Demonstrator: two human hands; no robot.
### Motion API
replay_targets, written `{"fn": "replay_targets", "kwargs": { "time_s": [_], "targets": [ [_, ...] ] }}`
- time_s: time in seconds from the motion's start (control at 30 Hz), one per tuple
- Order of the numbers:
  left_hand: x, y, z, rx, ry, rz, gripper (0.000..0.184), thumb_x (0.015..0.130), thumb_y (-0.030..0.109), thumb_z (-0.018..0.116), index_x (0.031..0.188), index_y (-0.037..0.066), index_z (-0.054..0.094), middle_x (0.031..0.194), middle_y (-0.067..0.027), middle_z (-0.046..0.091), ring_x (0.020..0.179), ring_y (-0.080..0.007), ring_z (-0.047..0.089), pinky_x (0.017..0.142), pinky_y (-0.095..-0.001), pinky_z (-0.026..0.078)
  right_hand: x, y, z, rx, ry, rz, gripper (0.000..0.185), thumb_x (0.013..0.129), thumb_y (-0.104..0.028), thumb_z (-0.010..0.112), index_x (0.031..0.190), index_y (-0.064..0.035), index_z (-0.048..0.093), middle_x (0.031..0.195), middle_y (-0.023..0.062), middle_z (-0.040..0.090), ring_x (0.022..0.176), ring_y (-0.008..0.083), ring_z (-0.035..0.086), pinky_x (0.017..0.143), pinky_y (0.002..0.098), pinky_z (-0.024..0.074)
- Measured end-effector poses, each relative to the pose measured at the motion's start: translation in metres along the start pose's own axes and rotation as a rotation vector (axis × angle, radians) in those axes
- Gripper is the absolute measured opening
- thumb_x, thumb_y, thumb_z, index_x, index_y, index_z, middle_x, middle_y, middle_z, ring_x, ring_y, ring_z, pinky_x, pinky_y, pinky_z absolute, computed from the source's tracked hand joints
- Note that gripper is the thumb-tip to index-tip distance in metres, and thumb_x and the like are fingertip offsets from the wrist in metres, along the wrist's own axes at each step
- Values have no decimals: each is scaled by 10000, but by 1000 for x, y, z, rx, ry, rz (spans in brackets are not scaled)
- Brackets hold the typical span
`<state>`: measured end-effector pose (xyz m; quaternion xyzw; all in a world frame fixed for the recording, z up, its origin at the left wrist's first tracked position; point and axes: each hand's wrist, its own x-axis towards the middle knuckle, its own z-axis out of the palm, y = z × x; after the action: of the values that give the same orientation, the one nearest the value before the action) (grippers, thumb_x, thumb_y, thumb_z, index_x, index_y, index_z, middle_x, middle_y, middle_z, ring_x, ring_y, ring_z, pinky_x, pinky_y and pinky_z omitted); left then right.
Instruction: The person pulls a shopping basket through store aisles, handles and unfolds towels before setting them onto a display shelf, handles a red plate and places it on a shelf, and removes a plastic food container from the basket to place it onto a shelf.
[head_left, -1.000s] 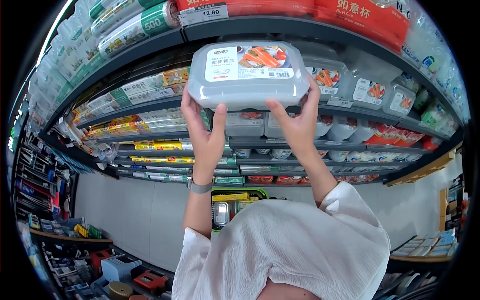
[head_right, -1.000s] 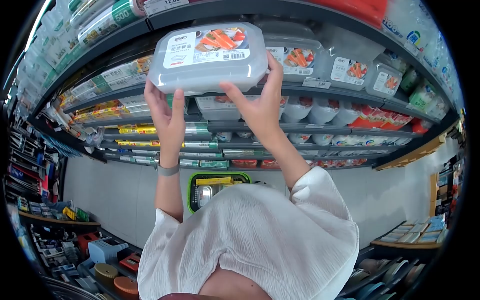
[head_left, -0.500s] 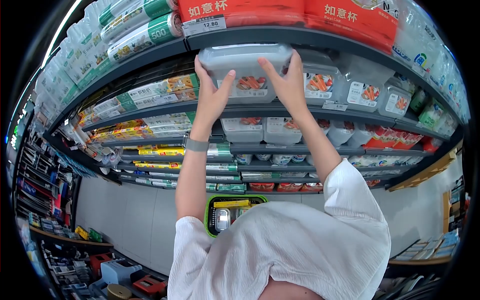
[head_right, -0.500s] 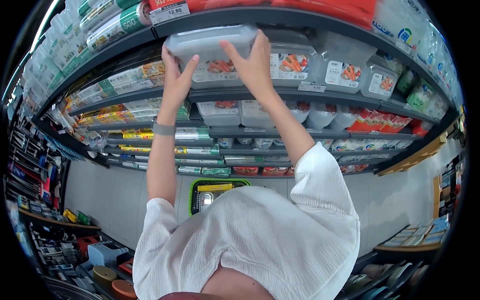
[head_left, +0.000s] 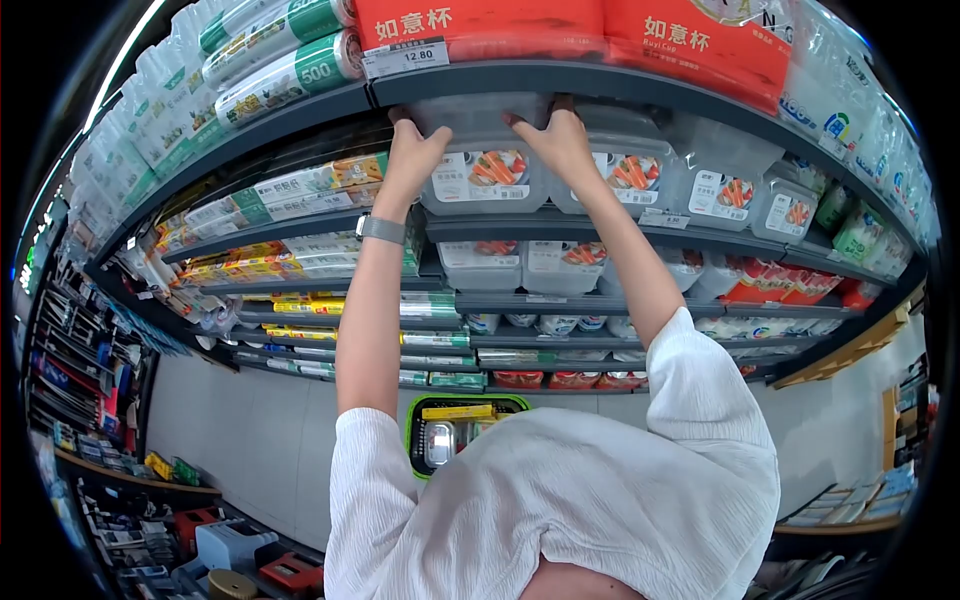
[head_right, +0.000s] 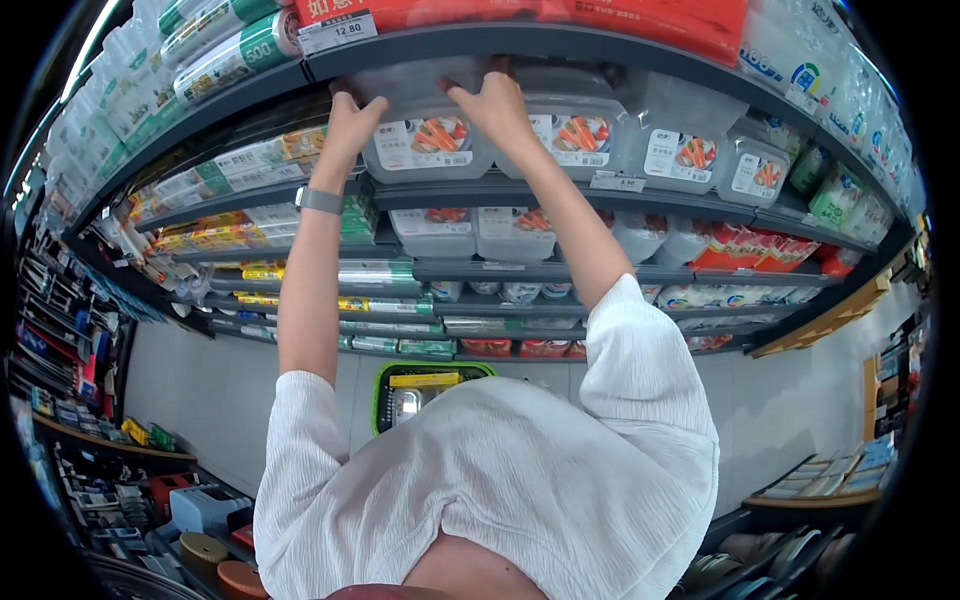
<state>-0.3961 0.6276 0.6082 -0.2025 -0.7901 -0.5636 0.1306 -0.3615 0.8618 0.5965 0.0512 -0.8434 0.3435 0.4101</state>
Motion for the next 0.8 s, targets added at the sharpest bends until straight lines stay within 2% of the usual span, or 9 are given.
{"fn": "replay_targets", "kwargs": {
  "time_s": [0.07,0.13,0.2,0.3,0.37,0.5,0.57,0.67,0.8],
  "targets": [
    [-3,-6,3,-46,41,44,691,849,179,669,1356,-170,356,1365,-334,471,1300,-341,494,1059,-367,419,-9,-14,-10,-11,10,-1,848,813,-437,826,1310,148,466,1145,316,669,1061,450,662,920,450,514],
    [-16,-16,7,102,345,375,638,878,151,633,1360,-165,361,1392,-322,475,1292,-381,519,1077,-377,416,-28,-37,-24,-20,23,-4,798,838,-381,815,1327,137,454,1151,303,662,1064,447,652,920,456,510],
    [-48,-11,12,-29,443,442,546,918,68,598,1395,-95,386,1415,-284,487,1302,-360,534,1089,-400,421,-59,-59,-32,-60,398,-282,576,873,-199,748,1288,110,496,1189,299,603,1099,471,596,996,487,469],
    [-126,-1,15,-171,433,320,463,961,-24,571,1403,-39,433,1397,-208,551,1288,-260,562,1094,-357,431,-113,-69,-30,105,234,-307,439,878,-110,713,1234,75,536,1186,246,592,1101,431,596,977,465,479],
    [-180,-29,20,-169,418,283,311,980,-24,568,1289,-39,535,1259,-155,660,1146,-201,644,982,-325,498,-161,-61,-10,202,42,-200,337,861,-74,717,1149,43,587,1151,221,615,1062,389,622,928,432,503],
    [-309,-137,35,8,263,-183,177,971,15,582,1138,-19,629,960,-104,732,820,-185,703,770,-306,552,-273,-22,51,412,-636,140,213,873,-87,709,1035,31,640,887,167,692,810,310,705,759,390,551],
    [-404,-218,39,8,237,-562,190,957,78,615,1112,-28,650,959,-132,743,878,-206,725,770,-321,561,-341,16,83,477,-1073,202,231,872,-118,717,1023,41,646,816,164,707,733,310,710,690,394,552],
    [-586,-321,39,278,265,-1031,277,912,190,661,1086,-23,695,993,-211,747,942,-329,737,826,-406,571,-410,39,109,403,-1398,161,292,866,-194,738,1020,47,673,844,178,730,742,316,717,671,410,550],
    [-810,-349,51,400,263,-1635,375,881,297,683,1070,-24,720,978,-224,751,955,-342,740,886,-436,559,-475,47,130,193,-1743,154,369,854,-252,761,1080,29,684,843,172,744,759,309,731,704,416,563]
  ]
}}
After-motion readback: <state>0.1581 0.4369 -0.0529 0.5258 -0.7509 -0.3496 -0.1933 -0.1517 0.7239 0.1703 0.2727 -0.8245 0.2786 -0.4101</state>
